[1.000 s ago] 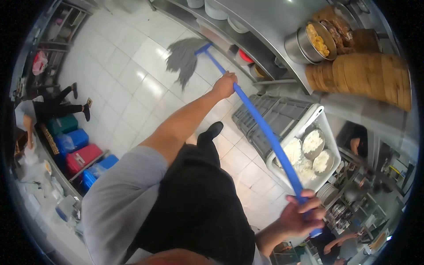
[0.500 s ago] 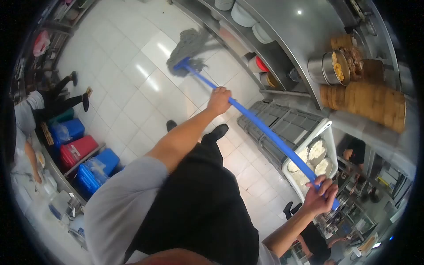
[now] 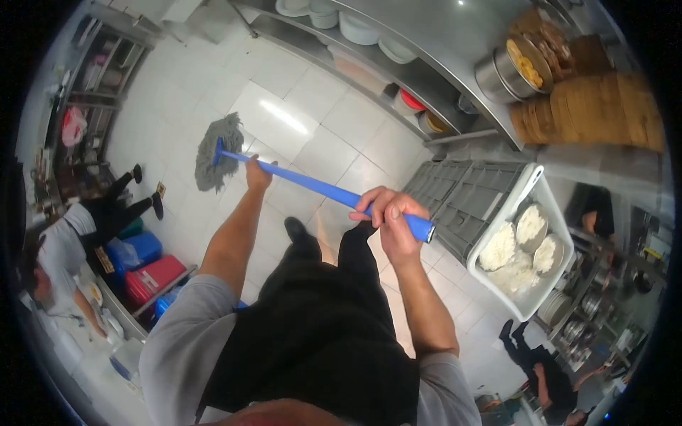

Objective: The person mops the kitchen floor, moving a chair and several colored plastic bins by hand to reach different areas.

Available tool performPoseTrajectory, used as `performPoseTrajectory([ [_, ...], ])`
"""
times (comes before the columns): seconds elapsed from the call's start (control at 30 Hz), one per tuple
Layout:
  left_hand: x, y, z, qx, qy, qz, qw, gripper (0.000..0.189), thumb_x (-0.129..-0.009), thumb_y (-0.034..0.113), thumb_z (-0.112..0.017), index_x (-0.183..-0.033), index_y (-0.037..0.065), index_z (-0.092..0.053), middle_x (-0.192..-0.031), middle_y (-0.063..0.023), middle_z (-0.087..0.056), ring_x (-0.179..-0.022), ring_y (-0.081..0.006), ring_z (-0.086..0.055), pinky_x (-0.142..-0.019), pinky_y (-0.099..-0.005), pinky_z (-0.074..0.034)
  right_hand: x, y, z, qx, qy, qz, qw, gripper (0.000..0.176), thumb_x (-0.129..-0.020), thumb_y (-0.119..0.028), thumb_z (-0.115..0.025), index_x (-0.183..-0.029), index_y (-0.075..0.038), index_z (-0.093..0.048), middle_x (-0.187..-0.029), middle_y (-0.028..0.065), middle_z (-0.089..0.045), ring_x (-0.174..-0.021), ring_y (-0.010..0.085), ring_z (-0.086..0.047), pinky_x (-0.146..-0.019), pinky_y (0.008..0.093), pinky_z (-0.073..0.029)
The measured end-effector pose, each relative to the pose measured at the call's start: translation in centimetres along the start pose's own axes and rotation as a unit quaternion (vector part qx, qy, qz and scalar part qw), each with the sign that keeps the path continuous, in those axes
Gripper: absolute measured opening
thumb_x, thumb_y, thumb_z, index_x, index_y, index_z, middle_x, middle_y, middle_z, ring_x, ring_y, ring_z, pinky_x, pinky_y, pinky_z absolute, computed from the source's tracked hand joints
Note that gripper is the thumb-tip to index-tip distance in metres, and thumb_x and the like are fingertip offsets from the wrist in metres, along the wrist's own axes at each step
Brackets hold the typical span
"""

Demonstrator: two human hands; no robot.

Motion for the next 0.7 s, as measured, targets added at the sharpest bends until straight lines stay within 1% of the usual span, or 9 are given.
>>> performPoseTrajectory([
  [0.13, -0.7, 8.2, -3.7, 0.019, -0.024, -0.049, 0.998, 0.079, -0.078, 0.043, -0.089, -0.140, 0.005, -0.057, -0.150, -0.0395, -0.041, -0.126, -0.0501, -0.059, -0.107, -0.0488, -0.050, -0.2, -4.6, 5.0, 0.018, 0.010, 0.039, 0.999, 0.035, -0.105, -0.028, -0.059, -0.081, -0.004, -0.054, -0.074, 0.0121, -0.052, -0.089, 0.0337, -0.063, -0.074, 0.0545, -0.067],
  [0.27, -0.3, 17.8, -7.8, 0.059, -0.053, -0.135, 0.988, 0.069, -0.082, 0.044, -0.086, -0.137, 0.010, -0.060, -0.153, -0.0358, -0.041, -0.128, -0.0497, -0.058, -0.109, -0.0513, -0.049, 4.3, -7.9, 9.4, 0.043, 0.111, 0.094, 0.988, 0.038, -0.105, -0.030, -0.060, -0.078, -0.005, -0.050, -0.074, 0.0121, -0.050, -0.091, 0.0352, -0.062, -0.075, 0.0579, -0.067],
  [0.37, 1.0, 23.7, -10.6, -0.036, -0.191, -0.157, 0.968, 0.058, -0.086, 0.039, -0.081, -0.135, 0.015, -0.062, -0.157, -0.0291, -0.041, -0.136, -0.0450, -0.054, -0.112, -0.0574, -0.046, 9.6, -8.4, 11.7, 0.086, 0.145, 0.090, 0.982, 0.037, -0.106, -0.029, -0.058, -0.079, -0.006, -0.050, -0.079, 0.0118, -0.051, -0.097, 0.0355, -0.060, -0.077, 0.0611, -0.066],
  [0.4, 2.2, 25.8, -11.4, -0.107, -0.200, -0.209, 0.951, 0.055, -0.087, 0.037, -0.079, -0.135, 0.016, -0.062, -0.157, -0.0269, -0.041, -0.138, -0.0431, -0.052, -0.112, -0.0595, -0.044, 11.4, -9.2, 12.3, 0.110, 0.150, 0.088, 0.979, 0.037, -0.107, -0.030, -0.056, -0.079, -0.006, -0.051, -0.080, 0.0113, -0.051, -0.098, 0.0347, -0.059, -0.077, 0.0619, -0.066],
  [0.47, 6.1, 29.5, -13.3, -0.247, -0.215, -0.307, 0.894, 0.049, -0.089, 0.032, -0.076, -0.134, 0.018, -0.063, -0.158, -0.0224, -0.042, -0.142, -0.0392, -0.049, -0.113, -0.0637, -0.042, 15.7, -12.6, 13.1, 0.132, 0.194, 0.071, 0.969, 0.036, -0.106, -0.028, -0.057, -0.079, -0.006, -0.051, -0.081, 0.0109, -0.051, -0.099, 0.0348, -0.059, -0.076, 0.0619, -0.066],
  [0.5, 8.6, 30.8, -15.3, -0.245, -0.243, -0.355, 0.869, 0.049, -0.088, 0.029, -0.074, -0.134, 0.016, -0.064, -0.153, -0.0211, -0.049, -0.144, -0.0371, -0.047, -0.117, -0.0645, -0.037, 18.0, -14.8, 13.3, 0.143, 0.216, 0.063, 0.964, 0.035, -0.106, -0.028, -0.058, -0.079, -0.007, -0.051, -0.082, 0.0108, -0.051, -0.100, 0.0348, -0.059, -0.076, 0.0619, -0.066],
  [0.57, 16.1, 33.8, -18.2, -0.264, -0.320, -0.430, 0.801, 0.043, -0.087, 0.026, -0.073, -0.127, 0.013, -0.069, -0.139, -0.0180, -0.062, -0.137, -0.0360, -0.054, -0.113, -0.0634, -0.041, 24.0, -20.0, 14.2, 0.134, 0.282, 0.061, 0.948, 0.034, -0.105, -0.028, -0.060, -0.081, -0.005, -0.053, -0.082, 0.0115, -0.053, -0.102, 0.0386, -0.061, -0.073, 0.0597, -0.067],
  [0.63, 25.3, 35.8, -19.1, -0.190, -0.346, -0.532, 0.749, 0.033, -0.079, 0.021, -0.072, -0.110, 0.010, -0.076, -0.116, -0.0146, -0.074, -0.117, -0.0343, -0.066, -0.102, -0.0557, -0.048, 30.7, -25.6, 13.1, 0.175, 0.366, 0.066, 0.912, 0.036, -0.107, -0.033, -0.057, -0.084, -0.005, -0.055, -0.078, 0.0085, -0.048, -0.096, 0.0349, -0.059, -0.066, 0.0539, -0.068],
  [0.7, 34.5, 37.6, -15.9, -0.142, -0.402, -0.559, 0.711, 0.026, -0.076, 0.016, -0.070, -0.099, 0.009, -0.077, -0.109, -0.0161, -0.075, -0.111, -0.0347, -0.069, -0.101, -0.0506, -0.050, 35.9, -30.8, 9.3, 0.245, 0.393, 0.065, 0.884, 0.035, -0.107, -0.034, -0.054, -0.085, -0.007, -0.049, -0.077, 0.0061, -0.043, -0.090, 0.0276, -0.053, -0.063, 0.0423, -0.069],
])
Point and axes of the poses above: each hand's wrist, its own x-axis away from the middle knuckle, its own z-axis out of the back of the hand, y = z × x, the point moved 9 cm from there along -x, towards the middle knuckle
